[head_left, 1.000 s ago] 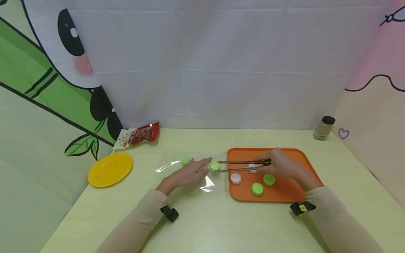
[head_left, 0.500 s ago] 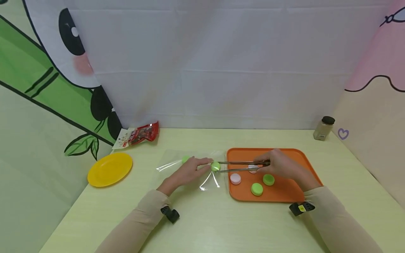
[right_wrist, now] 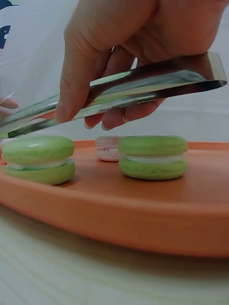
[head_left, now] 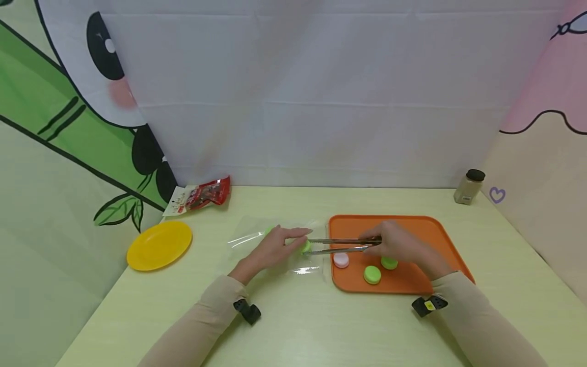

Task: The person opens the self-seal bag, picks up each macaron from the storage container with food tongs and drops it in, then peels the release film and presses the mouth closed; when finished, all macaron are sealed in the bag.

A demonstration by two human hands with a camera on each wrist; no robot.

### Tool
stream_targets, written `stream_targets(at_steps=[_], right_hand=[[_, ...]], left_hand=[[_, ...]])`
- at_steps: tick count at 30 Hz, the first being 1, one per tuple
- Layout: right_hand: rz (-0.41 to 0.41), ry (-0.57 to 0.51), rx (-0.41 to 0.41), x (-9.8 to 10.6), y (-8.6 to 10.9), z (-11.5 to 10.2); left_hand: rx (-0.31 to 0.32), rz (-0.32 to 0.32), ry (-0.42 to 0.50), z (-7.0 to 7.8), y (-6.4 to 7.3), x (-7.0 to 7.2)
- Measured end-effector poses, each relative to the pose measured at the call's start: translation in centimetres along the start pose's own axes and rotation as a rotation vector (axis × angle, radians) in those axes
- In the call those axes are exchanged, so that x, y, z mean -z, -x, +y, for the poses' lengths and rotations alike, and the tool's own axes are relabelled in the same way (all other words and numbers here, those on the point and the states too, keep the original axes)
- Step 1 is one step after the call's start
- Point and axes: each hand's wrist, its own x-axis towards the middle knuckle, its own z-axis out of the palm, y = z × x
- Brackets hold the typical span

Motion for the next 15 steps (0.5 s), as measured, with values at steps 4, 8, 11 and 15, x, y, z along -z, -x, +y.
stream_targets(at_steps=[4,8,11,15], right_hand=[[-0.034,-0.013,0.012,0.5,0.3,0.0],[-0.052,-0.004,-0.008,1.3,0.9,-0.1],[-0.059,0.001,-0.024,1.6,1.0,0.0],[-0.049,-0.006,-0.036,1.2,0.6,0.1]], left_hand=[[-0.001,0.003,0.001,0.1,0.0,0.1],[-0.010,0.003,0.000,0.0,0.0,0.3],[-0.012,0.002,-0.001,-0.1,0.0,0.3],[-0.009,-0.013,0.006,-0.2,0.0,0.3]])
